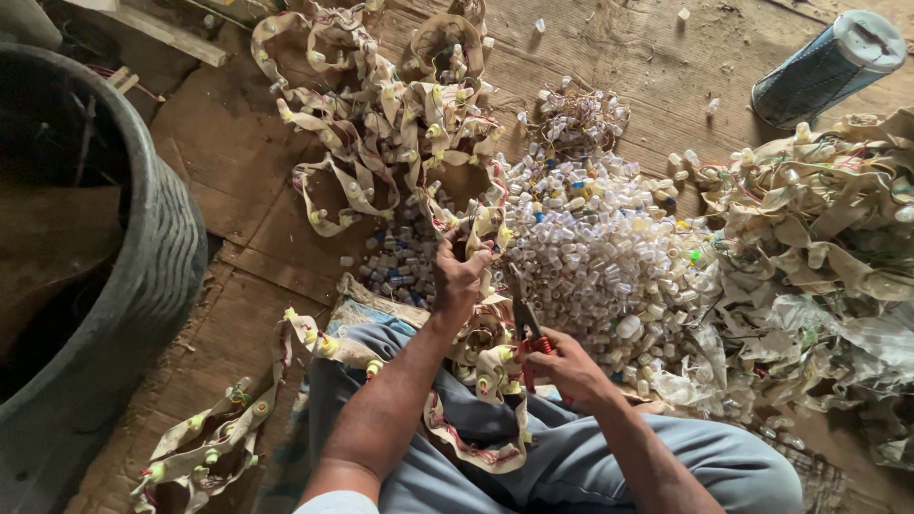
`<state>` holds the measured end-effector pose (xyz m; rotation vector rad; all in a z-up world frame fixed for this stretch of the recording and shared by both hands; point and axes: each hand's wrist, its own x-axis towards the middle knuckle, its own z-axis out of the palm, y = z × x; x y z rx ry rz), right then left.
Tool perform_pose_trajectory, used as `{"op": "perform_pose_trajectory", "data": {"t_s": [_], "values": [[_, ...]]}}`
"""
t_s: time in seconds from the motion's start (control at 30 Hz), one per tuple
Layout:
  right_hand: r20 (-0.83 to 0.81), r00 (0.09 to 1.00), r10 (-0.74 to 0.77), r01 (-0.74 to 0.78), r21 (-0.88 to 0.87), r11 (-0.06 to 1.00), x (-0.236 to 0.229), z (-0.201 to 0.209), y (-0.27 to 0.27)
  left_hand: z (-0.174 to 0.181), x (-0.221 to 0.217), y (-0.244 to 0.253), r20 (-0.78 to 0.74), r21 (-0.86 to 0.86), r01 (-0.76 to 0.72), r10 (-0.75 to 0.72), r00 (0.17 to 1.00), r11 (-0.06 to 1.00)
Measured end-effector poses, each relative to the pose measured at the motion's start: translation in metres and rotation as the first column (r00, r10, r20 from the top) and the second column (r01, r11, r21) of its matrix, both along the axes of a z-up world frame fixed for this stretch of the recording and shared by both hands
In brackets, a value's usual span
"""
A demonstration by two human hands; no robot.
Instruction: The person sits on the floor and uses pliers to cut the plastic sockets off a string of Christmas lights. The person repeatedly pulls the light string taut, positions the pliers around the socket, and cuts it off, dropping the pieces onto a pile on the floor.
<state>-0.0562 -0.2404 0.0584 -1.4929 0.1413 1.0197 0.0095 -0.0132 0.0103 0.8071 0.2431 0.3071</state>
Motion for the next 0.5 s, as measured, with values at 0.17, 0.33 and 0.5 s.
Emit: {"op": "perform_pose_trajectory", "data": {"t_s": [0.17, 0.33, 0.5], "values": [[0.147, 0.985, 0.089, -0.067, -0.144, 0.987, -0.003, 0.025, 0.022, 0.008, -0.011, -0.006, -0.106, 0.409, 0.012, 0.034, 0.994, 0.912], [0.130, 0.981, 0.141, -0.095, -0.309, 0.946, 0.001, 0.037, 0.028, 0.016, -0.013, -0.011, -0.077, 0.369, 0.015, 0.015, 0.997, 0.929], [0.185, 0.977, 0.109, -0.065, -0.234, 0.970, 0.000, 0.034, 0.029, 0.015, -0.013, -0.015, -0.072, 0.380, 0.029, -0.001, 0.997, 0.925]]}}
